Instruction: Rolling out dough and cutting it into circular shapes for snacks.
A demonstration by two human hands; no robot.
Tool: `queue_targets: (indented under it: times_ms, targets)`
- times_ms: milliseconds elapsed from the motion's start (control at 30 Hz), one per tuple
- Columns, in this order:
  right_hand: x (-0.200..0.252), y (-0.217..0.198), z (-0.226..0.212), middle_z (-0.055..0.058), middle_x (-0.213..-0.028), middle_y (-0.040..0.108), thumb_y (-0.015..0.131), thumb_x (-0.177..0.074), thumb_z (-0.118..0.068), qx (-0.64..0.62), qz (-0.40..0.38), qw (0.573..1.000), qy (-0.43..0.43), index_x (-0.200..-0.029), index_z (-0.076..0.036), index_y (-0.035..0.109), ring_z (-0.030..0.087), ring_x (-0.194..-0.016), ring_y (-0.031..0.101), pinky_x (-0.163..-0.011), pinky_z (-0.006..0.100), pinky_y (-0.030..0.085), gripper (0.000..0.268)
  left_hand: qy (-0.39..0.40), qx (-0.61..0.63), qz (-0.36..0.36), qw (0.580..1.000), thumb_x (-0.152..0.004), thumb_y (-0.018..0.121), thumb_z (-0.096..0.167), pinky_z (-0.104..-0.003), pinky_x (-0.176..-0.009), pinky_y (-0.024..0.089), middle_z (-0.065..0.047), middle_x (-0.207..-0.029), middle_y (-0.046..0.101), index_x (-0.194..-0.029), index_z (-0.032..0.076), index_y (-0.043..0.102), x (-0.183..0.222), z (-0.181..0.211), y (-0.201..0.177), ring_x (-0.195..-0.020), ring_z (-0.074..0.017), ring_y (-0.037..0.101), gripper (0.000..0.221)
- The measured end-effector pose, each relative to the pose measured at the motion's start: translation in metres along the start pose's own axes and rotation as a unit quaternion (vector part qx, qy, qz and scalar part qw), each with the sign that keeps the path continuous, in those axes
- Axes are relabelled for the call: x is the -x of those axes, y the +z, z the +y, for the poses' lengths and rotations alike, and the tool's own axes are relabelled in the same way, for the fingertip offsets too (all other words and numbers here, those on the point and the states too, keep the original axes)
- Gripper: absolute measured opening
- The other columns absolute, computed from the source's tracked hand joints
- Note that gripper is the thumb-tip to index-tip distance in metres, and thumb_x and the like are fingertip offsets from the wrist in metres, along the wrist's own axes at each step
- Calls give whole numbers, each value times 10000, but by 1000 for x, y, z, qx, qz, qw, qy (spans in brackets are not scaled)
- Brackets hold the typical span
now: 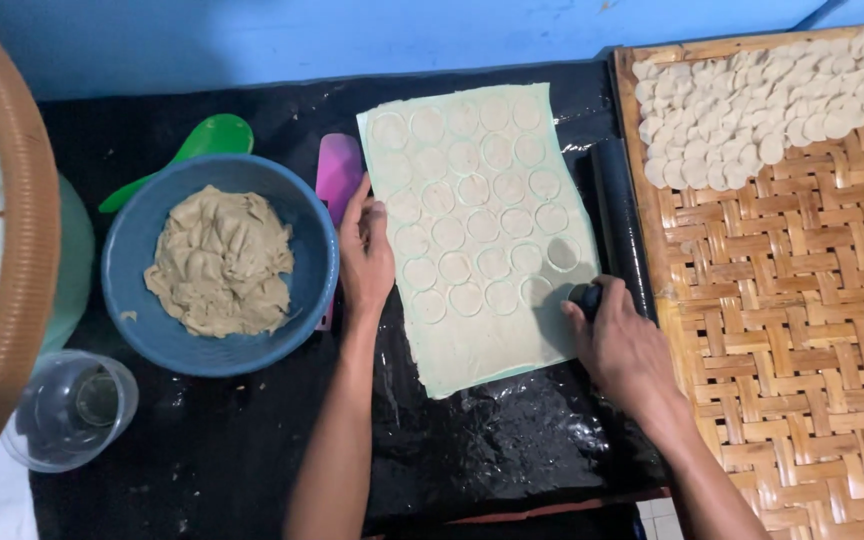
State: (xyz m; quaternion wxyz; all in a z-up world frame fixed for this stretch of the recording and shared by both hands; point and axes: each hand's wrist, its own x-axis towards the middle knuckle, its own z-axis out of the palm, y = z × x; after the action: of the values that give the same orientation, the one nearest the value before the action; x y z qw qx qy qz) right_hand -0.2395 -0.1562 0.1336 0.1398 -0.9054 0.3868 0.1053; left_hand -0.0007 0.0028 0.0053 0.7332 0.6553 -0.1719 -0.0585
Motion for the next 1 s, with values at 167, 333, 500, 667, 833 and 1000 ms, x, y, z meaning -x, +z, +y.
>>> queue_targets:
  times_ms: [167,333,500,667,833,1000]
  targets:
    - [-4,6,8,292,-1138,634,525,-997,-441,-6,25,999,-23,-1319,0,416,461,-790,706,-663,534,571,557,3,-25,7,1000,-1068,545,77,-233,-768,479,-36,-1030,672,-1450,-9,576,0,-1,1,-851,-68,578,393]
    - [-16,10,4,286,-1135,635,548,-994,-424,12,44,998,-49,-1317,-6,440,469,-827,703,-685,542,566,539,-13,-59,15,998,-1062,557,84,-235,-725,470,-34,-1006,664,-1452,-4,578,0,2,-1,-808,-69,560,401]
    - [-32,23,7,262,-1015,655,510,-1024,-483,65,27,996,-49,-1188,-2,488,452,-767,713,-610,546,560,509,-5,-28,3,1000,-1072,554,99,-229,-760,479,-22,-1027,672,-1464,-4,559,0,1,0,-850,-62,578,405]
    - [-34,32,8,208,-859,662,461,-1074,-506,147,78,985,-53,-1156,13,509,378,-615,708,-472,476,546,528,-23,-34,9,999,-1071,561,96,-232,-751,465,-26,-1014,660,-1465,1,574,1,1,1,-833,-66,556,405]
    - [-36,29,13,197,-817,644,450,-1028,-493,138,72,975,-158,-1153,6,518,345,-532,693,-415,443,541,518,-15,-54,18,998,-1071,555,106,-227,-747,477,-13,-1033,674,-1467,15,569,4,-2,-1,-835,-60,574,406]
    - [-40,33,10,222,-875,667,416,-1058,-530,164,68,982,-63,-1229,15,476,366,-586,708,-439,451,556,575,-20,-13,12,1000,-1077,559,102,-231,-757,479,-9,-1031,647,-1466,5,559,1,-4,0,-859,-54,569,401]
